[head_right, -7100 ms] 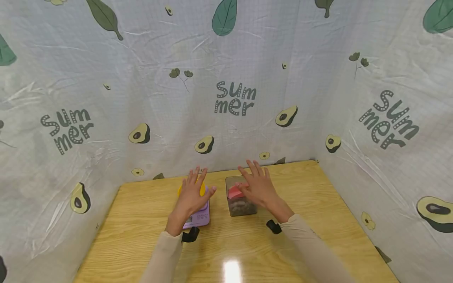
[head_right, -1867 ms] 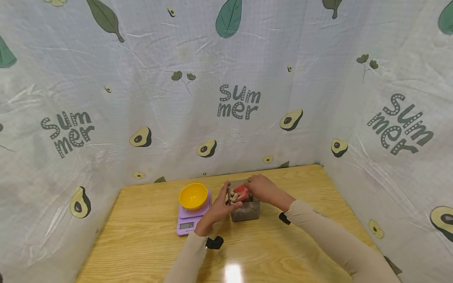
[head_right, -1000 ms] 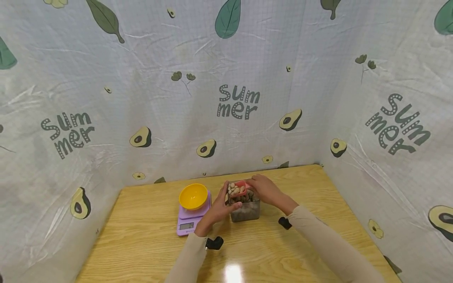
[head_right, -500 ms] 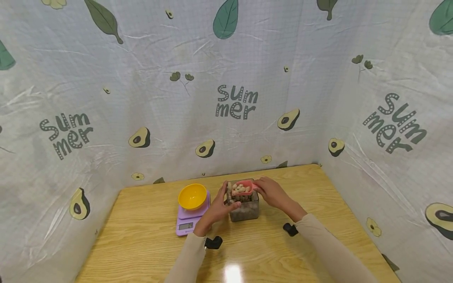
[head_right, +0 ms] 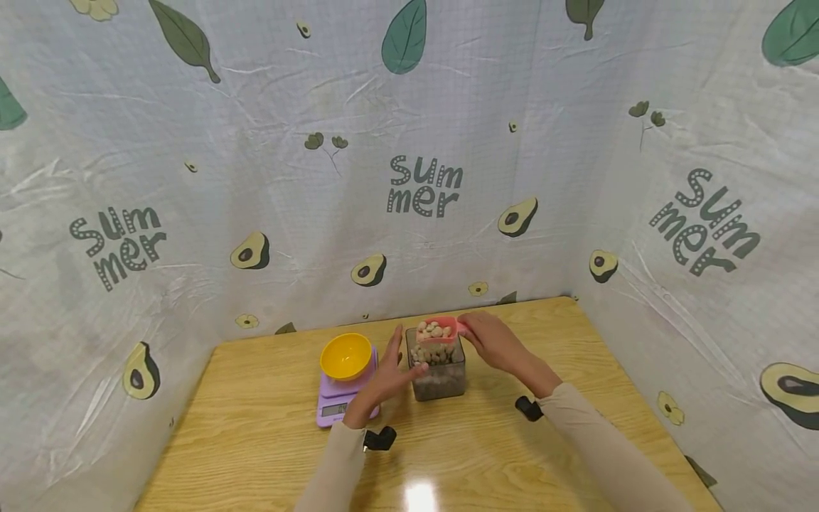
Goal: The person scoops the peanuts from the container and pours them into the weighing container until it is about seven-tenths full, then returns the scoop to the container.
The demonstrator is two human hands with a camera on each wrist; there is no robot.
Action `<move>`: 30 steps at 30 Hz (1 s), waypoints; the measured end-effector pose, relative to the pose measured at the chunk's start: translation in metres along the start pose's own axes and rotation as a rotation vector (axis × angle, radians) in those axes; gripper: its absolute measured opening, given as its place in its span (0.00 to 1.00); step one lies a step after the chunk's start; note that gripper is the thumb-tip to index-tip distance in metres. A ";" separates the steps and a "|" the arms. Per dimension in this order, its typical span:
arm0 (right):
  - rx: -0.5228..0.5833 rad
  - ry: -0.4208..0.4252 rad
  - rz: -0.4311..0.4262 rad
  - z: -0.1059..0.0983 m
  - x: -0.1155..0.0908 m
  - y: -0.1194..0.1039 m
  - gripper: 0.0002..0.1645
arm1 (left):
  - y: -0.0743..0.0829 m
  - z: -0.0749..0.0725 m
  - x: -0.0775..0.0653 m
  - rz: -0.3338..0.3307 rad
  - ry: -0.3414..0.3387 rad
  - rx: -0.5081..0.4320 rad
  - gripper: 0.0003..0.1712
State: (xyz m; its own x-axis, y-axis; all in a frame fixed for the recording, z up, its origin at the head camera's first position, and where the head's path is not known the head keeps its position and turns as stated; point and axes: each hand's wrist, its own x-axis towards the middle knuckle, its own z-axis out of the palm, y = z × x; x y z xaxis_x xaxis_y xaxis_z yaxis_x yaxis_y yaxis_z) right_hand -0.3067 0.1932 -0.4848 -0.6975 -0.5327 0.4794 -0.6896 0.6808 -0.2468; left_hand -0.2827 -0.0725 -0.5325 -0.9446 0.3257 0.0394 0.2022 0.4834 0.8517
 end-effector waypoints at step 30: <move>0.122 -0.070 0.048 0.026 0.061 -0.052 0.15 | -0.019 -0.105 -0.053 -0.021 0.289 0.089 0.59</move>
State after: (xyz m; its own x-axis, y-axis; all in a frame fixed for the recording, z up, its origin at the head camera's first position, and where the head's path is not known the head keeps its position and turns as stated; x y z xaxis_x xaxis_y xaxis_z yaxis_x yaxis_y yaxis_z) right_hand -0.3187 0.1123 -0.4651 -0.7390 -0.5378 0.4058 -0.6709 0.6421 -0.3708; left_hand -0.2637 -0.1845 -0.4957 -0.9806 0.0764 0.1806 0.1920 0.5608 0.8054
